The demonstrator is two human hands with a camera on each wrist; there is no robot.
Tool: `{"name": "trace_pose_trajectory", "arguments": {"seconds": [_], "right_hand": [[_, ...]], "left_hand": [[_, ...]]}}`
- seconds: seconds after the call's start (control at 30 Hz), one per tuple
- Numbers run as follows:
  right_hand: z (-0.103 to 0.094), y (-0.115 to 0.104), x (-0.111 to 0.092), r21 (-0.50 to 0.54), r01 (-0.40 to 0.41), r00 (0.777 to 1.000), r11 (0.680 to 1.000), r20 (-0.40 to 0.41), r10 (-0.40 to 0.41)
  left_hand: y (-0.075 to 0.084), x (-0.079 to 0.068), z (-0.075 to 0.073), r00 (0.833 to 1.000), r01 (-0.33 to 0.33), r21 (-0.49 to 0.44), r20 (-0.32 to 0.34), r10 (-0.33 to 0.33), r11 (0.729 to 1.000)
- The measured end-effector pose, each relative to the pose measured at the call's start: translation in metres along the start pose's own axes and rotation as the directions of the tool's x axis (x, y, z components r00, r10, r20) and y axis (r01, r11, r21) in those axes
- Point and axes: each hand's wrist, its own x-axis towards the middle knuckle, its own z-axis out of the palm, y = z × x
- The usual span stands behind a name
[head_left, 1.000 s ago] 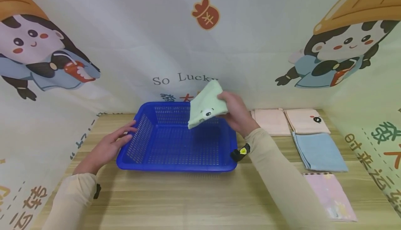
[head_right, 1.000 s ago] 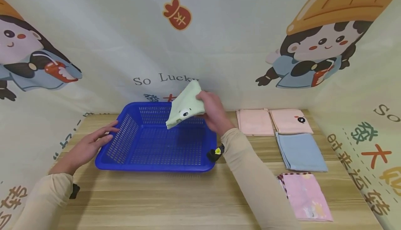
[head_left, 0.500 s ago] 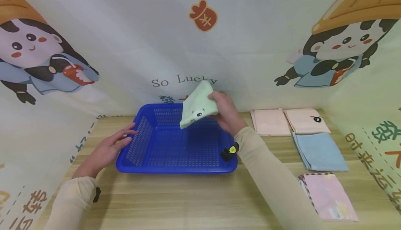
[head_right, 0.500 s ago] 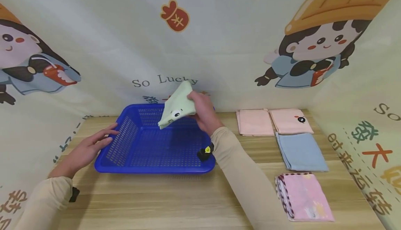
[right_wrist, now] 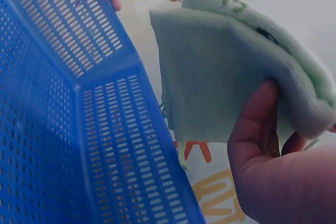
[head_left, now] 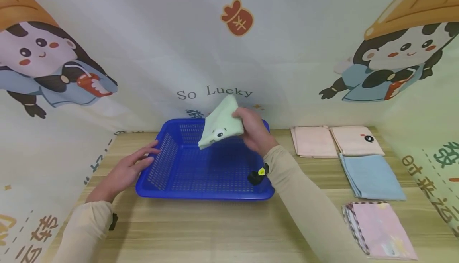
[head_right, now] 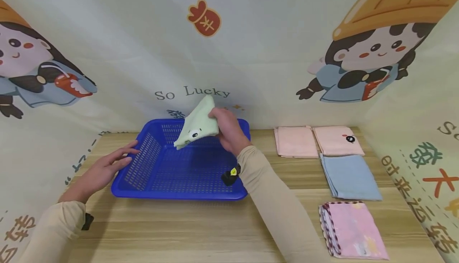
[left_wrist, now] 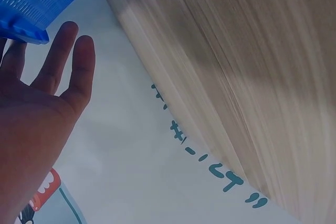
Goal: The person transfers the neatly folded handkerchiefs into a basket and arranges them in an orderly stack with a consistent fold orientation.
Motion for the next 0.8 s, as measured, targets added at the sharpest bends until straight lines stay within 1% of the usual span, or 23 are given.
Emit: {"name": "trace_pose_trajectory", "arguments": {"seconds": [0.1,0.2,0.37,0.57,0.8], "right_hand": [[0.003,0.003,0.002,0.045,0.002,0.998,0.999,0.067,-0.005],[0.006,0.006,0.003,0.079,0.003,0.994,0.997,0.106,-0.011],[0.008,0.01,0.005,0.098,-0.002,0.993,0.995,0.117,-0.009],[0.009,0.014,0.007,0.093,-0.004,0.992,0.996,0.127,-0.007],[0.01,0.022,0.009,0.052,-0.025,0.992,0.998,0.123,0.018]], "left_hand": [[0.0,0.0,0.0,1.0,0.005,-0.003,0.002,-0.005,1.0],[0.0,0.0,0.0,1.0,0.016,-0.004,0.001,-0.016,1.0],[0.0,0.001,0.0,1.0,0.026,-0.006,0.001,-0.026,1.0],[0.001,0.002,0.0,0.999,0.041,-0.011,0.005,-0.041,0.999],[0.001,0.0,0.0,0.999,0.037,-0.01,0.005,-0.037,0.999]]}}
